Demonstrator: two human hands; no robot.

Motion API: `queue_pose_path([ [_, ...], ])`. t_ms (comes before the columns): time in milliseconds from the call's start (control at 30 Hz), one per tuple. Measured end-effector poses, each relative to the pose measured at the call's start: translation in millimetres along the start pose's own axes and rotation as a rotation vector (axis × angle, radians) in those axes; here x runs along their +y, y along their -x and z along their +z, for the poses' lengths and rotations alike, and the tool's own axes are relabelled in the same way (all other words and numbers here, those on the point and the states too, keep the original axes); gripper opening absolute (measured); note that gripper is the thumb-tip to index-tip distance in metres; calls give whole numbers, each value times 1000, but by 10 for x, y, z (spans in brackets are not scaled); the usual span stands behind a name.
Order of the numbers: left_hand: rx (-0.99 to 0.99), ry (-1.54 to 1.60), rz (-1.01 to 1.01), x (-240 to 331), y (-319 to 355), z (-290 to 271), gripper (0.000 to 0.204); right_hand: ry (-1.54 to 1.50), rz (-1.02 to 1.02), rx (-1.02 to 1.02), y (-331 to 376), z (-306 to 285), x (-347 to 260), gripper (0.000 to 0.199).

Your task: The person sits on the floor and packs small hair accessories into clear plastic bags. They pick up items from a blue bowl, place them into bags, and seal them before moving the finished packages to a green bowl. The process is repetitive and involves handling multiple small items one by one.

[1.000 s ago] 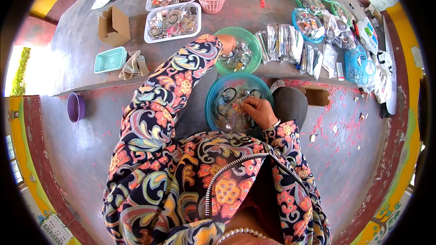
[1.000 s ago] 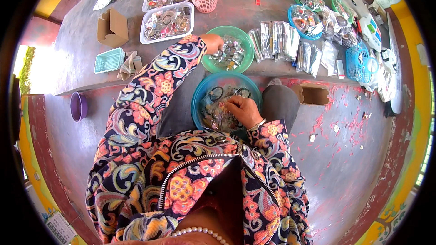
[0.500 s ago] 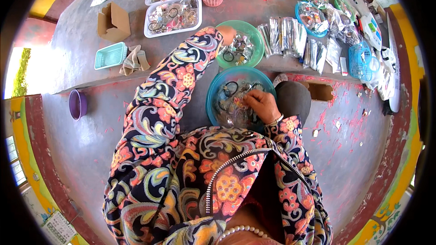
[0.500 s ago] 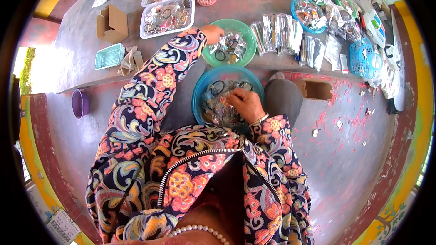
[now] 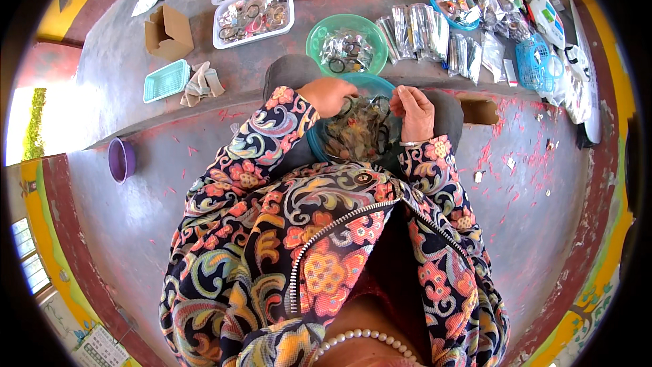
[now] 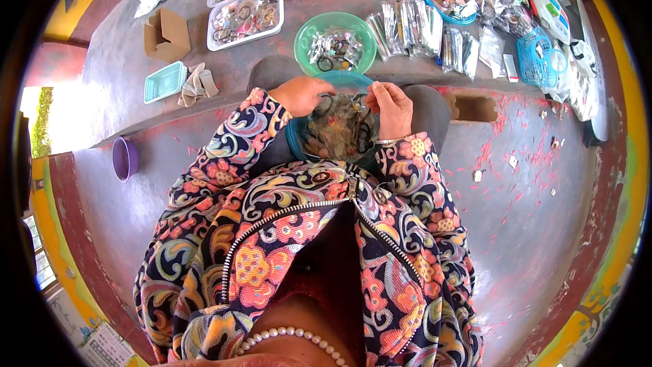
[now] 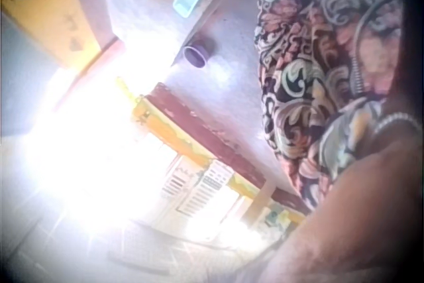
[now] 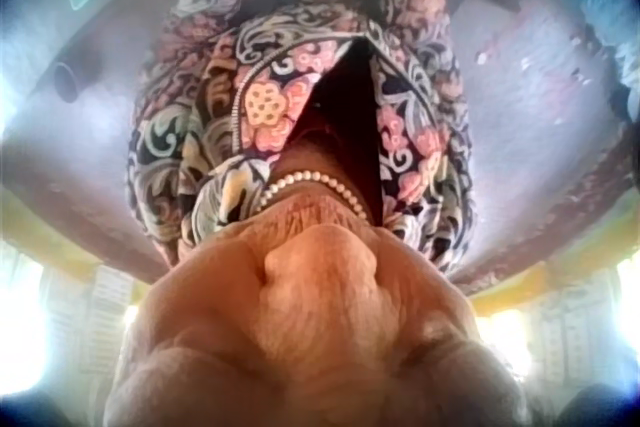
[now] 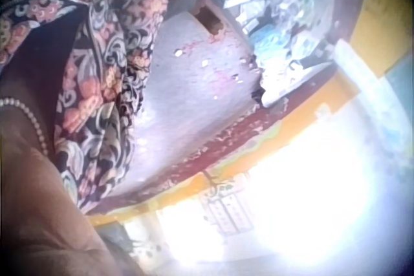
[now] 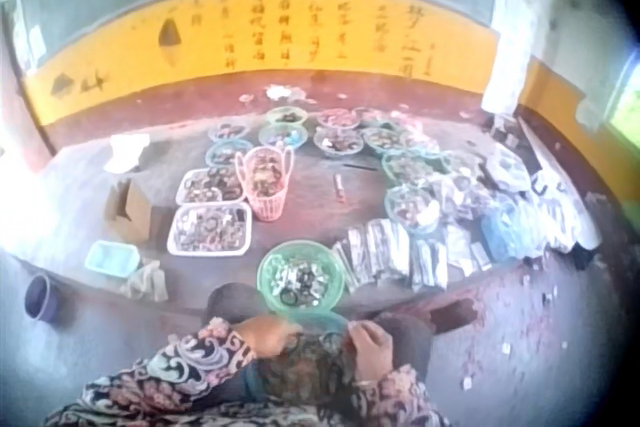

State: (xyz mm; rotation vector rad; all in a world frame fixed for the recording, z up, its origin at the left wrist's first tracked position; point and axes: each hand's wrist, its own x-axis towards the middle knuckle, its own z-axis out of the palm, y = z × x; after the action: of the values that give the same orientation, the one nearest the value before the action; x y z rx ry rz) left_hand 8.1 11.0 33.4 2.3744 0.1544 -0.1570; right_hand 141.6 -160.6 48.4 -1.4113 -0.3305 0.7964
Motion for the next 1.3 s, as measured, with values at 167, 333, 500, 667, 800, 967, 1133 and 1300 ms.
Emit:
queue_pose_path([
  [167, -190, -81, -165, 43, -131, 74, 51, 17, 31, -29, -28, 14, 7, 20],
  [333, -218, -134, -207, -18, -241, 147, 54, 12, 49, -54, -53, 4, 18, 20],
  [500, -300, -79, -240, 55, -309, 37, 50, 3, 58, -62, -71, -6, 55, 19],
  [667, -206, -164, -187, -82, -281, 88, 43, 14, 82, -70, -60, 1, 34, 19],
  [800, -118, -124, -183, -171, -183, 31, 29, 19, 106, -73, -62, -5, 41, 20],
  [967, 37, 106, -80, -239, 50, -220, 19, 21, 114, -80, -63, -12, 41, 20],
  [1133, 197, 832, -346, 44, 162, -438, 12, -18, 123, -62, -72, -44, 52, 23],
  [1300, 330, 1498, -336, 25, 137, -156, 9, -77, 128, -100, -24, -28, 2, 32],
])
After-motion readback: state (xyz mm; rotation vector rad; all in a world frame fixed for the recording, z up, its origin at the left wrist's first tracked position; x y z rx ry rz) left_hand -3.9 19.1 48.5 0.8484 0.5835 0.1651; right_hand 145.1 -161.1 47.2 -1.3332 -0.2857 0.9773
